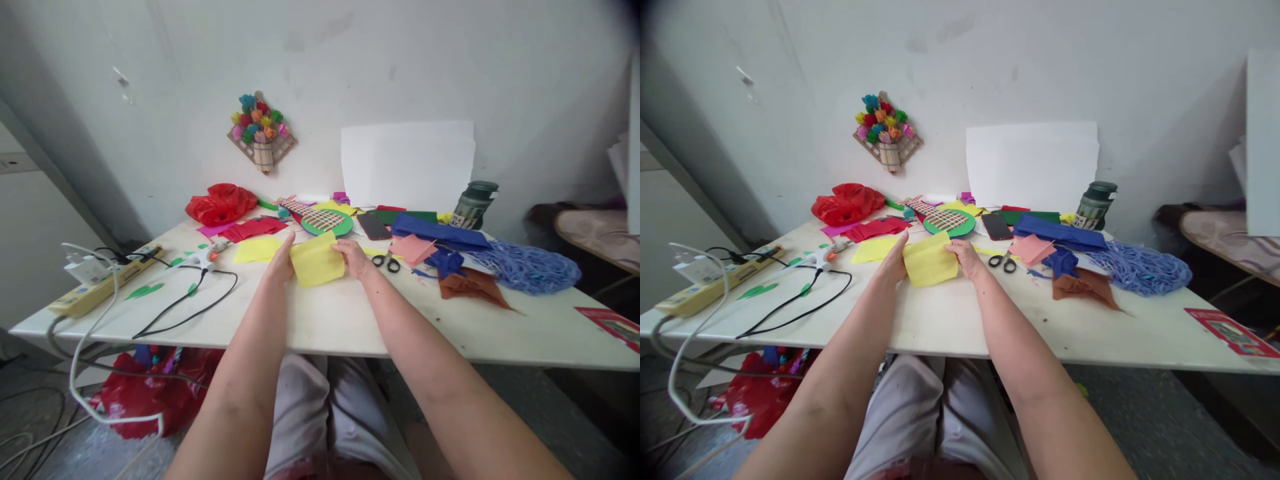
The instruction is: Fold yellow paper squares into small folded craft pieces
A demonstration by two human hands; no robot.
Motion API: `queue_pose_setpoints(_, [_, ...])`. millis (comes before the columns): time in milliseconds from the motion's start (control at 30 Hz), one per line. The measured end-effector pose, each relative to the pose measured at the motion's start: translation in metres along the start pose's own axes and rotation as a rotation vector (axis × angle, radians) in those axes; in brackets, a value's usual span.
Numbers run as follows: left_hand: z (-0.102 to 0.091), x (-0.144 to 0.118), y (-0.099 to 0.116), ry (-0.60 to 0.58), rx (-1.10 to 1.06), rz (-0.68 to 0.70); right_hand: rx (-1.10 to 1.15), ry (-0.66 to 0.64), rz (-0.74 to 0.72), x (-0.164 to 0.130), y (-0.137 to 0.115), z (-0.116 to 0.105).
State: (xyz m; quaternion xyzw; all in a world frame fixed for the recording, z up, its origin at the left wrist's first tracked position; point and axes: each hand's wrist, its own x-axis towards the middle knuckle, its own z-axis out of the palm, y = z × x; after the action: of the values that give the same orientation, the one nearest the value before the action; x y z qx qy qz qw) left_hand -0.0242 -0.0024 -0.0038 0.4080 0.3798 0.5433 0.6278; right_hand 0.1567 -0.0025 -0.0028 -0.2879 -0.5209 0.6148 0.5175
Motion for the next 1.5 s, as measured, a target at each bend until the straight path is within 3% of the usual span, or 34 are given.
queue_pose_setpoints(100, [0.001,-0.004,0.001,0.009,-0.004,-0.054,-0.034,0.011,0.018,0.000,0.000,-0.002])
queue_pose_setpoints(367, [-0.002,-0.002,-0.005,-0.003,0.130,0.062,-0.287,0.080,0.047,0.003,0.001,-0.004])
queue_pose_setpoints(600, [-0.001,-0.004,-0.008,-0.049,0.258,0.048,-0.271,0.123,0.045,0.003,0.001,-0.005])
queue_pose_setpoints(733, [0.003,-0.008,-0.006,-0.133,0.311,0.001,-0.201,0.112,0.089,0.002,0.001,-0.004])
queue_pose_setpoints(900, [0.009,-0.012,0.001,-0.099,0.310,-0.019,-0.242,0.073,0.128,-0.001,0.000,-0.001])
queue_pose_setpoints(1067, [0.009,-0.015,0.001,-0.217,0.396,0.006,-0.313,0.016,0.156,-0.003,0.000,-0.001])
queue_pose_setpoints(1267, [0.006,-0.011,-0.001,-0.107,0.412,0.066,-0.262,-0.038,0.163,-0.001,0.003,-0.005])
queue_pose_setpoints(1500, [0.002,-0.005,-0.004,-0.077,0.400,0.145,-0.345,0.140,0.054,0.005,0.003,-0.011])
